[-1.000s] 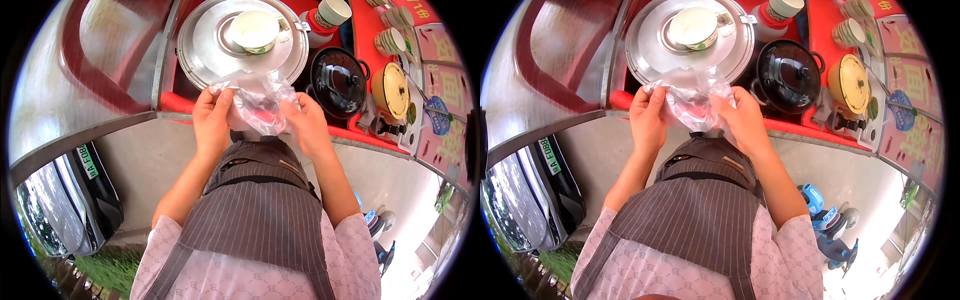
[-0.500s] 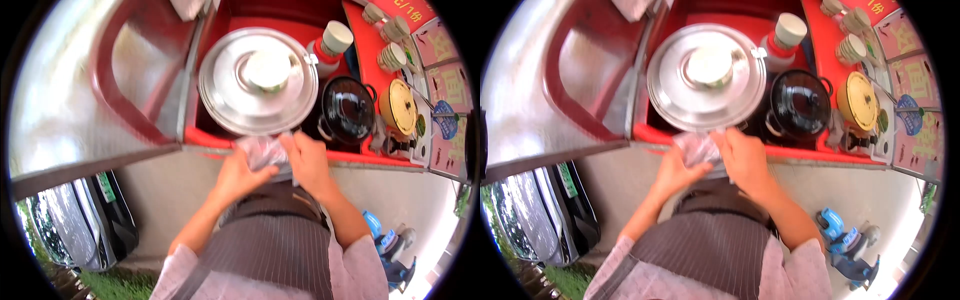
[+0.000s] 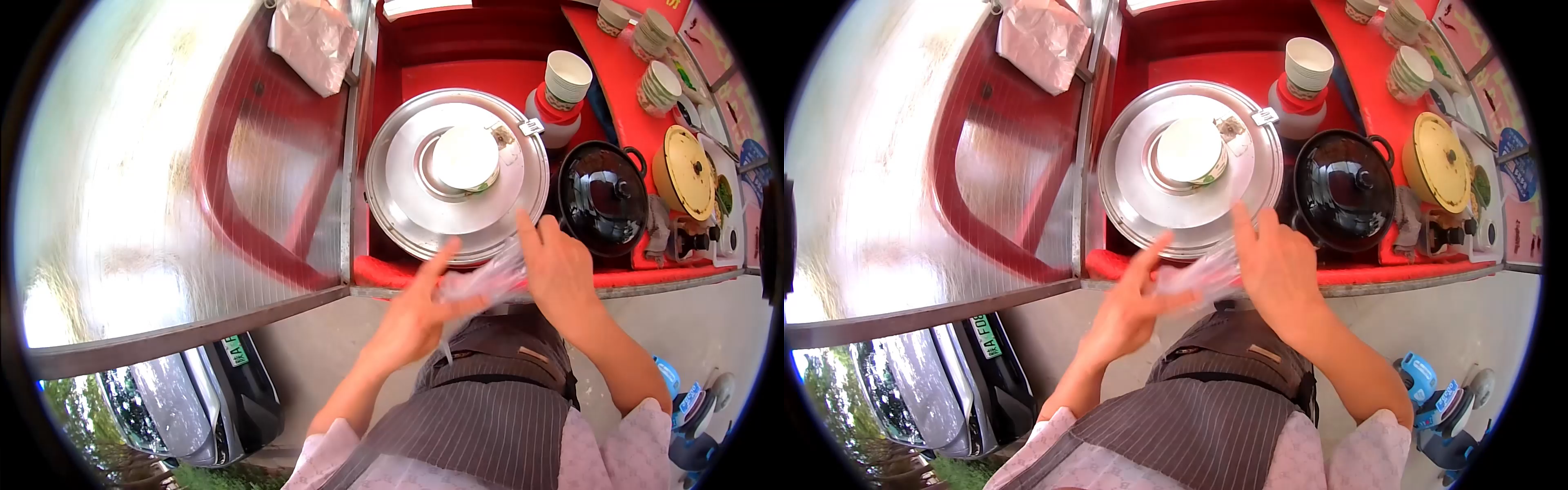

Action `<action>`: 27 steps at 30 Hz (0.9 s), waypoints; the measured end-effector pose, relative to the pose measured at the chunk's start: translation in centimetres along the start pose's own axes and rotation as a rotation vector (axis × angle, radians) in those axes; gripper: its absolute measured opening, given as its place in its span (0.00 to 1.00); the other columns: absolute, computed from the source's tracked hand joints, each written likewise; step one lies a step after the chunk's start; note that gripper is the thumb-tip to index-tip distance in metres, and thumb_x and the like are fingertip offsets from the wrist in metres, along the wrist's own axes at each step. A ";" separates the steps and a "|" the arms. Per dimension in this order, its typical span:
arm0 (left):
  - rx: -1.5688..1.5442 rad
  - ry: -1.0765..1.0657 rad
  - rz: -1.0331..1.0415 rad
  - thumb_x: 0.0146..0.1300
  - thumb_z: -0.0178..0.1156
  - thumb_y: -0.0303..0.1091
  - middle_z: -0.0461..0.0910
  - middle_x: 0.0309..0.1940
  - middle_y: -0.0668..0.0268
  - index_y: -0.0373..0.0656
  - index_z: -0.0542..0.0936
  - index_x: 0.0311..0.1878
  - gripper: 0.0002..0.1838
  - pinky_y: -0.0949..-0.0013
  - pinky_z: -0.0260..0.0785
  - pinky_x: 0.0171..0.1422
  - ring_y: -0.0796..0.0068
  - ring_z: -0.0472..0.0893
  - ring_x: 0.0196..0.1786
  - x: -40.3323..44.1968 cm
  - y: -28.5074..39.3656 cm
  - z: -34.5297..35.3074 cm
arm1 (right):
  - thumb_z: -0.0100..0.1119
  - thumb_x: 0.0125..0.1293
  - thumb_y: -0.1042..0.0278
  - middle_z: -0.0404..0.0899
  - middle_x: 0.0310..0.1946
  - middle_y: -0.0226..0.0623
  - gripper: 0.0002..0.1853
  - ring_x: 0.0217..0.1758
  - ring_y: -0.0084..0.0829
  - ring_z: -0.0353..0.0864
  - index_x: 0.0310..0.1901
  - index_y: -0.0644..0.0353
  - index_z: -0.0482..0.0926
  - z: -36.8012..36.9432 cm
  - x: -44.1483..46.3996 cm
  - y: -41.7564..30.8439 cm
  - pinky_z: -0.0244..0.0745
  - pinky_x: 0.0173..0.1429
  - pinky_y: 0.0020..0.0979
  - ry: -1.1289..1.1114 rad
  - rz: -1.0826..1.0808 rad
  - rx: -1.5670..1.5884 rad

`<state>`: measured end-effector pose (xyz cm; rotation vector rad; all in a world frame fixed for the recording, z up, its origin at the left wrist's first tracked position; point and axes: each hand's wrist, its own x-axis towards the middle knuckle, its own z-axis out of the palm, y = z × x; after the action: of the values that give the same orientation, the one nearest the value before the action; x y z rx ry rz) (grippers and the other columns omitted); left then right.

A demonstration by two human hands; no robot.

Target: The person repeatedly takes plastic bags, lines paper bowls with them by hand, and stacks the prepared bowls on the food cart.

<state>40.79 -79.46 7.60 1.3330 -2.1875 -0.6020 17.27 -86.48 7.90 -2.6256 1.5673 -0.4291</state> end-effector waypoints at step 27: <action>-0.481 0.073 -0.586 0.52 0.58 0.17 0.77 0.38 0.67 0.49 0.66 0.78 0.45 0.74 0.71 0.42 0.79 0.75 0.35 12.6 -13.5 1.0 | 0.70 0.59 0.71 0.77 0.57 0.59 0.36 0.61 0.50 0.79 0.70 0.56 0.70 5.0 17.8 5.2 0.76 0.63 0.44 -0.371 0.015 0.349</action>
<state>44.39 -96.41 1.07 1.6701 -1.4382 -1.1833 22.12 -104.93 5.84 -2.2668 1.2639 -0.1777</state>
